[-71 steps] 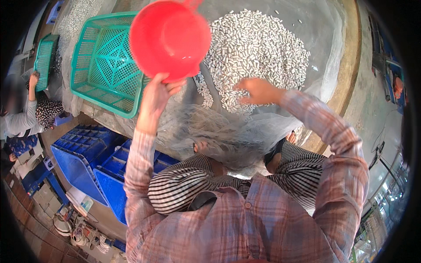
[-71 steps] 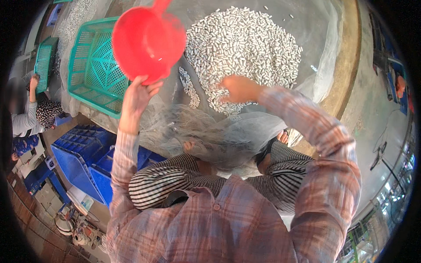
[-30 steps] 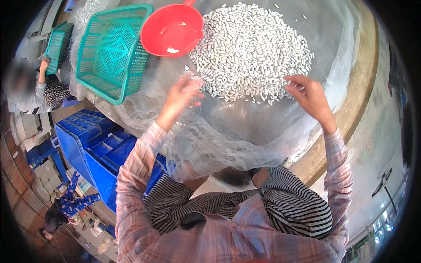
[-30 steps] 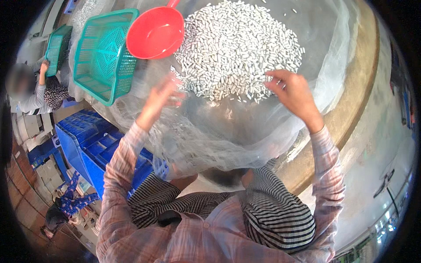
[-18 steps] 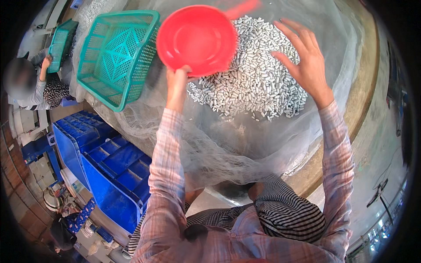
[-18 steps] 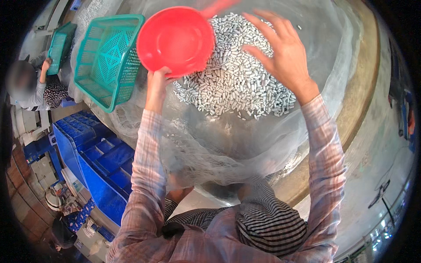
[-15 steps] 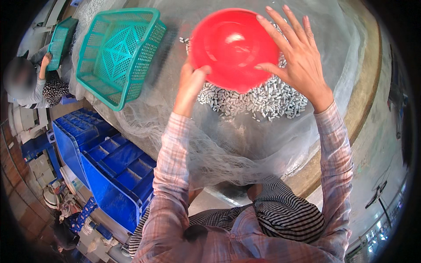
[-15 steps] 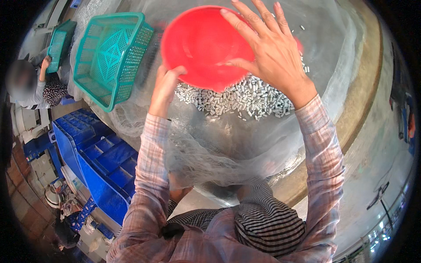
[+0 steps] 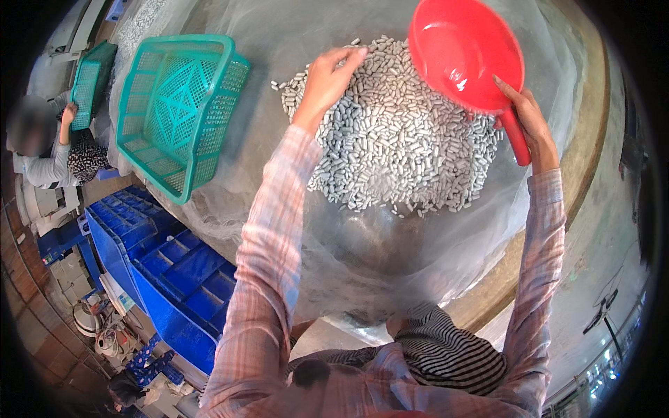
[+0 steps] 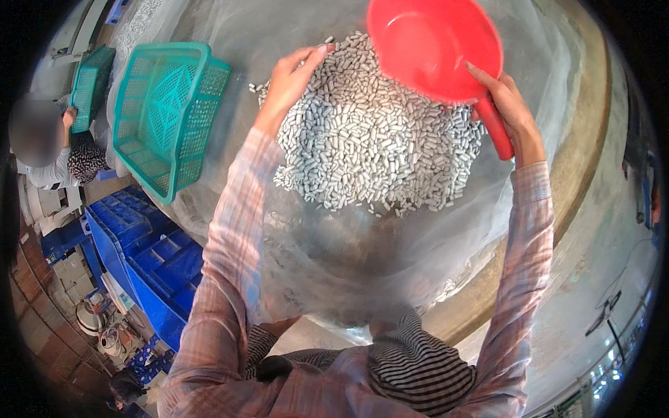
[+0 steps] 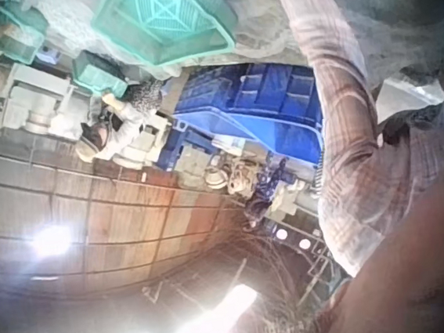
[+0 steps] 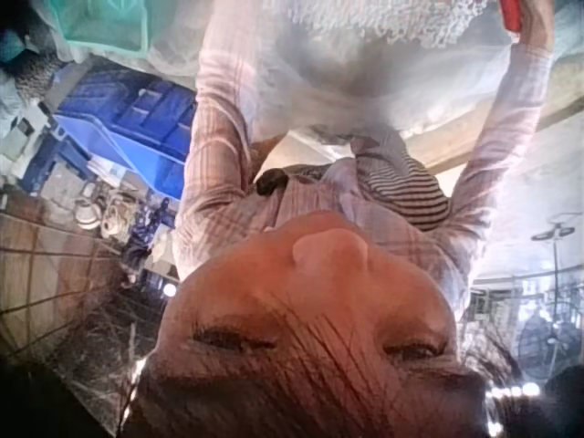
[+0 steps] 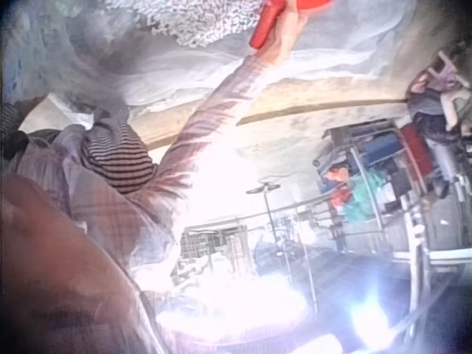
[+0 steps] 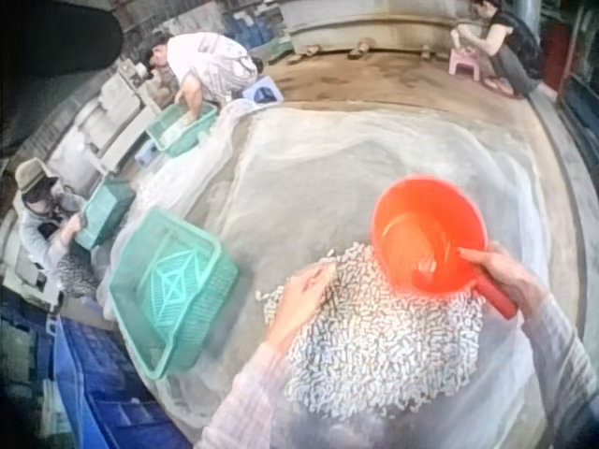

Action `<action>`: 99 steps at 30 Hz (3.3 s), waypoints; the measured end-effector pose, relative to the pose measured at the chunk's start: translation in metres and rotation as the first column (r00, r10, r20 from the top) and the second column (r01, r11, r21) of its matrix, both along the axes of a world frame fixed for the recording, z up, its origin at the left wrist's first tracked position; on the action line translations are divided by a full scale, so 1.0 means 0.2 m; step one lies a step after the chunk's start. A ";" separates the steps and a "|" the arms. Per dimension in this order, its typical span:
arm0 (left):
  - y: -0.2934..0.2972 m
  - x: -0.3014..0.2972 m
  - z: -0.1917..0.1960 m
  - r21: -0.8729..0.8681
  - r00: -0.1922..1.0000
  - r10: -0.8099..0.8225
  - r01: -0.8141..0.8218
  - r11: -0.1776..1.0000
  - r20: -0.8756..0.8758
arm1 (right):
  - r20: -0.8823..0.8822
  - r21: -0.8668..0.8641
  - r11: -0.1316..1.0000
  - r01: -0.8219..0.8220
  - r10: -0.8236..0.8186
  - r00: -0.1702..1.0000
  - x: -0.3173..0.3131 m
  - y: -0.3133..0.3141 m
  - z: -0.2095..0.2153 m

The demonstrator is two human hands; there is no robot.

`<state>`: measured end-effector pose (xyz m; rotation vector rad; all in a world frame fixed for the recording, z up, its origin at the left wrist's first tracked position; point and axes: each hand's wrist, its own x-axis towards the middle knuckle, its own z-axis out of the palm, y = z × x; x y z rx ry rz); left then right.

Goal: The person scoops white pellets from a large pile into a green basket using a red scoop and their hands. They then carry the basket to a rotating yellow machine and pour the pellets into it. The person repeats this process multiple times.

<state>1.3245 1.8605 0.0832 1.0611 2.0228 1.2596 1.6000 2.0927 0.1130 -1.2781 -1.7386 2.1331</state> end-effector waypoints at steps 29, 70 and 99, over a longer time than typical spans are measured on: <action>-0.25 0.89 -0.29 0.043 0.492 0.868 -0.870 0.490 0.071 | 0.250 0.821 0.465 -0.332 0.230 0.940 0.22 -0.88 0.06; -0.19 1.12 -0.26 0.099 0.800 0.492 -0.551 0.828 0.343 | -0.336 0.222 0.902 0.371 -0.287 0.897 0.16 -0.97 -0.43; -0.81 1.19 0.32 -0.259 0.839 -0.433 0.521 0.813 0.329 | 0.309 0.395 0.918 0.031 -0.164 0.937 0.92 -0.79 -0.28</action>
